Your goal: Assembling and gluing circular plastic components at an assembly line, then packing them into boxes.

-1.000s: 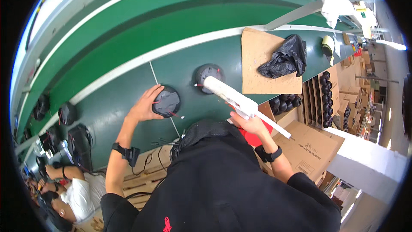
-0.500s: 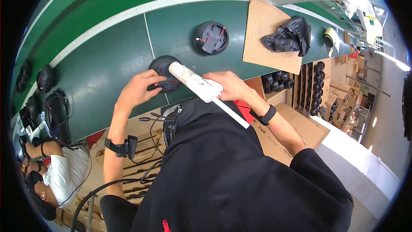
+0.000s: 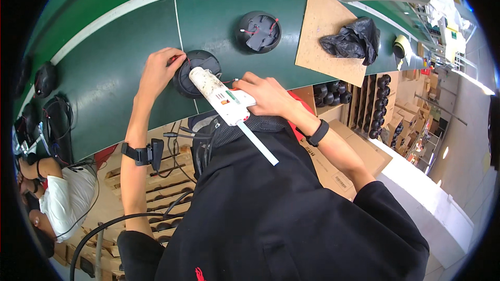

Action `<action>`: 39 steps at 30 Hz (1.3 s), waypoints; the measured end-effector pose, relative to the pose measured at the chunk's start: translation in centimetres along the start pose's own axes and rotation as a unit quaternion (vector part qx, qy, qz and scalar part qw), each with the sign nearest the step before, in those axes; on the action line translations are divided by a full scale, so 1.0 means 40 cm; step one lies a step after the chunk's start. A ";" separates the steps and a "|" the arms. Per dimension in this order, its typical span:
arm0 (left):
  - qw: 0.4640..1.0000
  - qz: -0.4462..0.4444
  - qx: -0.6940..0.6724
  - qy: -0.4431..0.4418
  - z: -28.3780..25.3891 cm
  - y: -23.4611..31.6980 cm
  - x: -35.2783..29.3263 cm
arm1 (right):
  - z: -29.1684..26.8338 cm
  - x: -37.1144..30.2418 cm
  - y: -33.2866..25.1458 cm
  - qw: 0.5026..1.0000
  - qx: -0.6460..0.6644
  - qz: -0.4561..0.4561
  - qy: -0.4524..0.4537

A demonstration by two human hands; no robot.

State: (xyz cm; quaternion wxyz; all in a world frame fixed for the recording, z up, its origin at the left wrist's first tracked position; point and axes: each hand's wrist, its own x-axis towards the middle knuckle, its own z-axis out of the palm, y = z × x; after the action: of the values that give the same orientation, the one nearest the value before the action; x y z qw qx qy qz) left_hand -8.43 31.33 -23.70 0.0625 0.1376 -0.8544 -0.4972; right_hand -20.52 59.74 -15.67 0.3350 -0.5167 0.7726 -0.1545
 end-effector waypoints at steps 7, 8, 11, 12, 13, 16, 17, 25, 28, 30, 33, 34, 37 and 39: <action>1.000 -0.024 0.007 0.002 0.005 0.004 -0.002 | 0.014 0.009 -0.004 1.000 -0.022 -0.003 0.001; 1.000 -0.030 0.005 0.002 0.005 0.004 -0.003 | 0.016 0.008 -0.004 1.000 -0.022 -0.003 0.000; 1.000 -0.026 0.004 0.006 0.004 0.005 -0.005 | 0.019 0.007 -0.007 1.000 -0.015 0.003 0.002; 1.000 -0.026 0.004 0.007 0.004 0.007 -0.005 | 0.022 0.007 -0.009 1.000 0.000 -0.007 0.024; 1.000 -0.030 -0.001 0.003 0.004 0.009 -0.004 | 0.023 0.006 -0.009 0.999 0.015 -0.017 0.045; 0.999 -0.032 -0.004 0.001 0.004 0.012 -0.005 | 0.015 0.006 -0.016 0.999 0.005 -0.012 0.032; 0.999 -0.031 -0.004 0.003 0.004 0.012 -0.006 | 0.020 0.007 -0.014 0.999 0.005 -0.013 0.032; 0.999 -0.035 0.007 -0.003 0.004 0.012 -0.008 | 0.034 0.008 -0.011 0.999 -0.001 -0.029 0.041; 0.999 -0.041 -0.007 0.009 -0.001 0.022 -0.012 | 0.038 0.007 -0.011 0.999 0.006 -0.024 0.043; 0.998 -0.050 -0.018 0.017 -0.013 0.030 -0.020 | 0.038 0.006 -0.010 0.999 0.007 -0.023 0.043; 0.997 -0.074 0.008 -0.010 -0.031 0.042 -0.038 | 0.039 0.003 -0.008 0.999 -0.002 -0.014 0.034; 0.998 -0.067 -0.009 0.001 -0.032 0.050 -0.045 | 0.040 0.002 -0.007 1.000 -0.013 -0.005 0.025; 0.998 -0.059 -0.030 0.007 -0.038 0.053 -0.072 | 0.038 -0.001 -0.006 1.000 -0.014 -0.002 0.027; 0.998 -0.059 -0.033 0.003 -0.041 0.050 -0.089 | 0.039 -0.002 -0.007 1.000 -0.010 -0.001 0.029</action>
State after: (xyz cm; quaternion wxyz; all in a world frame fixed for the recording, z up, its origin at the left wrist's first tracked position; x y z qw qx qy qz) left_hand -4.99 31.97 -21.02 0.0398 0.1873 -0.8274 -0.5279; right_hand -19.25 59.86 -16.62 0.3071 -0.5162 0.7828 -0.1625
